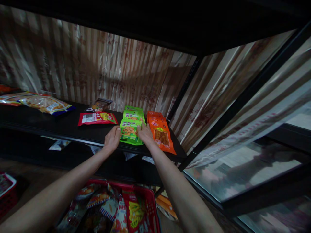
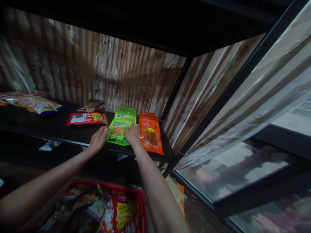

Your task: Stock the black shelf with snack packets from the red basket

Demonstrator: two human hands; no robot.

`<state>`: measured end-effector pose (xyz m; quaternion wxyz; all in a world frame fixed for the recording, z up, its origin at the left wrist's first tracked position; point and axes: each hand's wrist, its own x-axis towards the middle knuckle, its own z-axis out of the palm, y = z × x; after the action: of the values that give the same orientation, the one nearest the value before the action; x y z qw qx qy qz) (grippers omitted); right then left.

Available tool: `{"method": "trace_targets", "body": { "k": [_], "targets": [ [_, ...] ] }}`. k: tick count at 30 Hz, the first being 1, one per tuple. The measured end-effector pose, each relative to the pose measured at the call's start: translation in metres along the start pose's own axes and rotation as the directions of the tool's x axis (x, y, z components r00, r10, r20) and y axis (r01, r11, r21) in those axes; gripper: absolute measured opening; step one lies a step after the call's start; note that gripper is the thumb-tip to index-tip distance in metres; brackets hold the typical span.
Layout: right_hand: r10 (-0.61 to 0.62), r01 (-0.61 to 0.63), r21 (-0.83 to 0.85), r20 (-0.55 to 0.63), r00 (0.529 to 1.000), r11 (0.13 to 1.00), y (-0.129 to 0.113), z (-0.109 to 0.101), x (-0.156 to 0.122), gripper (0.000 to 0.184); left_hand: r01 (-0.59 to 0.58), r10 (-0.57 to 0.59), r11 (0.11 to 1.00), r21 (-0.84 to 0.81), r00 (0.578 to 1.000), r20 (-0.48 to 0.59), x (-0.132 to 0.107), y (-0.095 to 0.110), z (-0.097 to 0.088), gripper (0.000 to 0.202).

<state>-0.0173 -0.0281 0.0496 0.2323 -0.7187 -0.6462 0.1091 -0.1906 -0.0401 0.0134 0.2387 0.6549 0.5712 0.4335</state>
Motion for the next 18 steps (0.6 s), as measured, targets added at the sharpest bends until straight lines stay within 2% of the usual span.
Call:
{"method": "trace_targets", "body": {
  "k": [5, 9, 13, 18],
  "targets": [
    [0.044, -0.044, -0.022, 0.007, 0.999, 0.999, -0.001, 0.000, 0.014, 0.060, 0.082, -0.085, 0.990, -0.114, 0.996, -0.025, 0.041, -0.012, 0.006, 0.041],
    [0.038, -0.035, -0.061, 0.044, 0.998, 0.998, 0.001, 0.005, 0.021, 0.063, 0.088, -0.077, 0.935, -0.342, 0.996, 0.046, 0.073, -0.017, 0.018, 0.036],
    [0.022, -0.020, -0.023, 0.073, 0.997, 1.000, 0.005, 0.008, 0.022, 0.067, 0.213, -0.168, 0.843, -0.495, 0.977, 0.134, 0.087, -0.012, 0.026, 0.028],
    [0.022, -0.020, -0.015, 0.114, 0.993, 1.000, 0.010, 0.004, 0.024, 0.066, 0.286, -0.219, 0.783, -0.553, 0.958, 0.185, 0.099, -0.011, 0.030, 0.028]
  ]
}}
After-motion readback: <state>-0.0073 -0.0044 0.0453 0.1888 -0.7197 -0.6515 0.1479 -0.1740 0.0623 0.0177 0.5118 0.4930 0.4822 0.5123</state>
